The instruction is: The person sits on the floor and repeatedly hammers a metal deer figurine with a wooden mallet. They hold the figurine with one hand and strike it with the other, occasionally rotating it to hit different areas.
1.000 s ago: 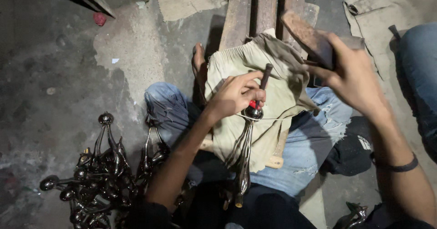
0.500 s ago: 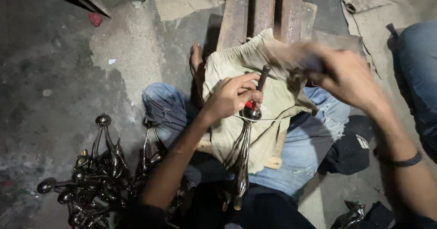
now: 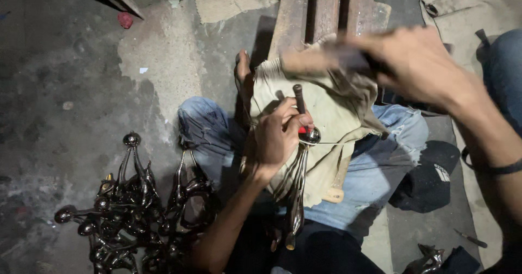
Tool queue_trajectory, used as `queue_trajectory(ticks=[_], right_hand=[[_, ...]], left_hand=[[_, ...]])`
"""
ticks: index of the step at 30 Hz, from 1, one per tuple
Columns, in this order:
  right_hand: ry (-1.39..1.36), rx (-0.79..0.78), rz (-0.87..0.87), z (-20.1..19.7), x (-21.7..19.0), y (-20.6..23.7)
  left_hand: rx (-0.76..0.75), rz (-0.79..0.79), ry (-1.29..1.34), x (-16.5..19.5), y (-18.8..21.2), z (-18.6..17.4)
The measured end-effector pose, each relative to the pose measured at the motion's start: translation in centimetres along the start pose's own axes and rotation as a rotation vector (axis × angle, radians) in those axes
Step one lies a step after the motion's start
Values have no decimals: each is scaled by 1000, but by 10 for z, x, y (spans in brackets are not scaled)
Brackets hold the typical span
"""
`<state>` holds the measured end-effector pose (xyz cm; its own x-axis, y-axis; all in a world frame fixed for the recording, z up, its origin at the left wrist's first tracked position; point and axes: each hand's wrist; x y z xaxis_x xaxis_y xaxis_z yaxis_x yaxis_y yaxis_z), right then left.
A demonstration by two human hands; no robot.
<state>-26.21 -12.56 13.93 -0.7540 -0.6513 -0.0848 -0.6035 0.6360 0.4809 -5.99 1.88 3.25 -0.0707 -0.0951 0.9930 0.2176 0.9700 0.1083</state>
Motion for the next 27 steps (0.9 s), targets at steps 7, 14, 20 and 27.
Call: queue_trajectory(ticks=[7,14,20,27], right_hand=[[54,18,11,-10,-20,2],[114,-16,-3,1,-17,4],[38,46,6,-7,-15,2],[45,-75,-31,-8,-8,-35]], left_hand=[[148,-31,-126,1,14,9],[111,-43,67,-10,7,2],[120,-46,256,-15,1,0],[122,-79,285,-12,-3,2]])
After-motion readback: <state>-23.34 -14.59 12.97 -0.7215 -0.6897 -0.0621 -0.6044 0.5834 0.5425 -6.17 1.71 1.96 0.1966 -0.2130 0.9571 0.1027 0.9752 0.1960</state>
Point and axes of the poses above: each hand's wrist, its own y-axis away from the middle knuckle, its own z-axis out of the palm, x = y × z, and after that the axes turned 15 degrees about -x, right-handed
